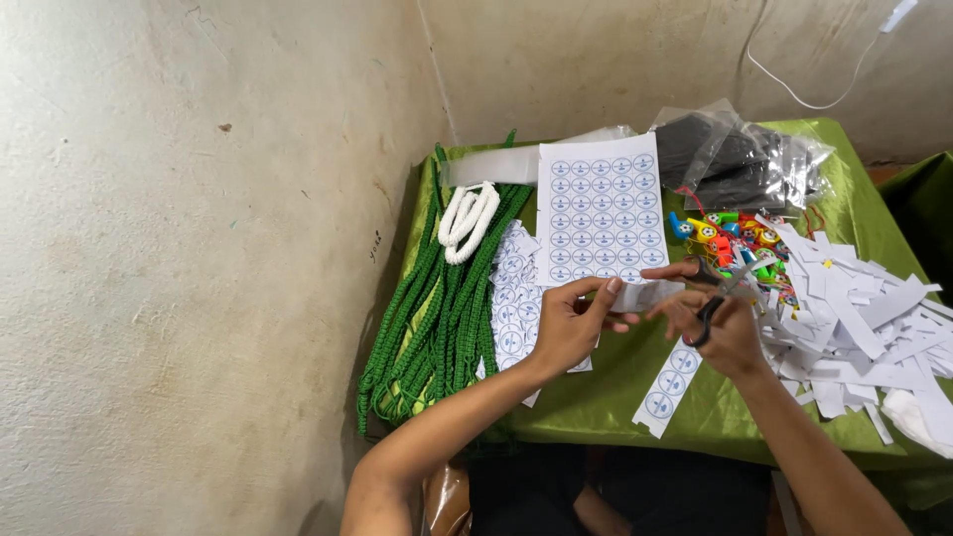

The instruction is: Cutting circular labels from a printed sheet using scissors at a workstation.

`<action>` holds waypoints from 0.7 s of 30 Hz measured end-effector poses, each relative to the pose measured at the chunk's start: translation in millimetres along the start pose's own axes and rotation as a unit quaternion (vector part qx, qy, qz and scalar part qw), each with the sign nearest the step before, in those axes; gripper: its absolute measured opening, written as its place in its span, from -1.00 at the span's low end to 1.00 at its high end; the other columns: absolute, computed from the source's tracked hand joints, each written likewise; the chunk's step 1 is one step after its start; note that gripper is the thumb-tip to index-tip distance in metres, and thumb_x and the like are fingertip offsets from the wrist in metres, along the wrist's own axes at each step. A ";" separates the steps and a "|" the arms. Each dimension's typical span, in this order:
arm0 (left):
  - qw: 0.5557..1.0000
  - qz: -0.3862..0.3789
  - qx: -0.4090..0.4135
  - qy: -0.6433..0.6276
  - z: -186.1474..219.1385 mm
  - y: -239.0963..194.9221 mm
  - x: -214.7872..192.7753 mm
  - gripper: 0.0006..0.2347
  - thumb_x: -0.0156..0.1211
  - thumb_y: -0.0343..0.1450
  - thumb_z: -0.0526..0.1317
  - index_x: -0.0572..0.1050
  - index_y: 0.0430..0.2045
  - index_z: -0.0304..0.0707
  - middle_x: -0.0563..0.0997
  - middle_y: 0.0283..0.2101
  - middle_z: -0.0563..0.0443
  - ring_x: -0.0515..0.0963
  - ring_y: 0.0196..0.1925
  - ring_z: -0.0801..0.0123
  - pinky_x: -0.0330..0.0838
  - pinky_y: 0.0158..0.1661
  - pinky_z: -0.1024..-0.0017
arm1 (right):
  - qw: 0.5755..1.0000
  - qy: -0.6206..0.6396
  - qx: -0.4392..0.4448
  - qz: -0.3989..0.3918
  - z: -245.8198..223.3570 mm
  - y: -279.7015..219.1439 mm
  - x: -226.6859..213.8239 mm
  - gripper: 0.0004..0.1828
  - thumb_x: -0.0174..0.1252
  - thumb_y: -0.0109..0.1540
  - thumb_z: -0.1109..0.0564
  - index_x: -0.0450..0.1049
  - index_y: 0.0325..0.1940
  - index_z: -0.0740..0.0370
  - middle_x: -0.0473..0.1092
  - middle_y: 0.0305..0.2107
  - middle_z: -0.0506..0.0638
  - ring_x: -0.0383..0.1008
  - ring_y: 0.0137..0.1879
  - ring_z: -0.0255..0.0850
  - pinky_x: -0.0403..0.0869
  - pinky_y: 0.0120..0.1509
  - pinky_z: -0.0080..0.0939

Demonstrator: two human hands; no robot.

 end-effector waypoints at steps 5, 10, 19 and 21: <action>0.999 -0.013 0.045 0.014 4.8 16.7 -10.4 -0.79 0.19 0.56 -0.24 0.62 -0.30 -0.51 0.67 -0.30 -0.38 0.71 -0.29 0.03 0.70 -0.31 0.29 | 0.999 0.046 -0.018 -0.003 10.9 51.7 -2.1 -0.64 0.16 0.26 0.13 0.43 -0.05 0.57 0.49 -0.37 0.33 0.58 -0.45 -0.04 0.58 -0.50 -0.19; 0.997 -0.058 -0.010 -0.040 -37.3 21.5 -27.4 -0.66 0.12 0.57 -0.06 0.62 -0.21 -0.47 0.68 -0.22 -0.32 0.71 -0.26 0.10 0.69 -0.26 0.25 | 0.997 0.004 -0.080 0.003 24.7 61.9 -12.9 -0.60 0.09 0.31 0.04 0.47 -0.11 0.55 0.44 -0.58 0.21 0.44 -0.46 -0.19 0.39 -0.39 -0.33; 0.974 -0.177 -0.103 -0.095 -60.4 23.6 -16.6 -0.39 0.12 0.54 -0.02 0.12 0.49 -0.28 0.59 -0.16 -0.20 0.67 -0.13 0.17 0.67 -0.17 0.36 | 0.959 0.257 0.034 -0.116 62.2 48.5 0.0 -0.19 0.05 0.21 -0.42 0.41 -0.15 0.53 0.33 -0.65 0.21 0.38 -0.46 -0.21 0.32 -0.37 -0.33; 0.991 -0.101 -0.086 -0.030 -74.5 23.9 -36.1 -0.56 -0.02 0.60 -0.12 0.27 0.39 -0.34 0.54 -0.31 -0.15 0.63 -0.28 0.27 0.64 -0.33 0.51 | 0.951 0.271 0.045 -0.141 62.9 46.0 6.6 -0.25 0.13 0.18 -0.33 0.41 -0.13 0.54 0.37 -0.62 0.28 0.45 -0.44 -0.12 0.37 -0.39 -0.28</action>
Point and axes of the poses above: each hand's wrist, its own y-axis towards the middle knuckle, its own x-axis out of the palm, z = x × y, the point moved 6 cm from there along y, towards the middle knuckle
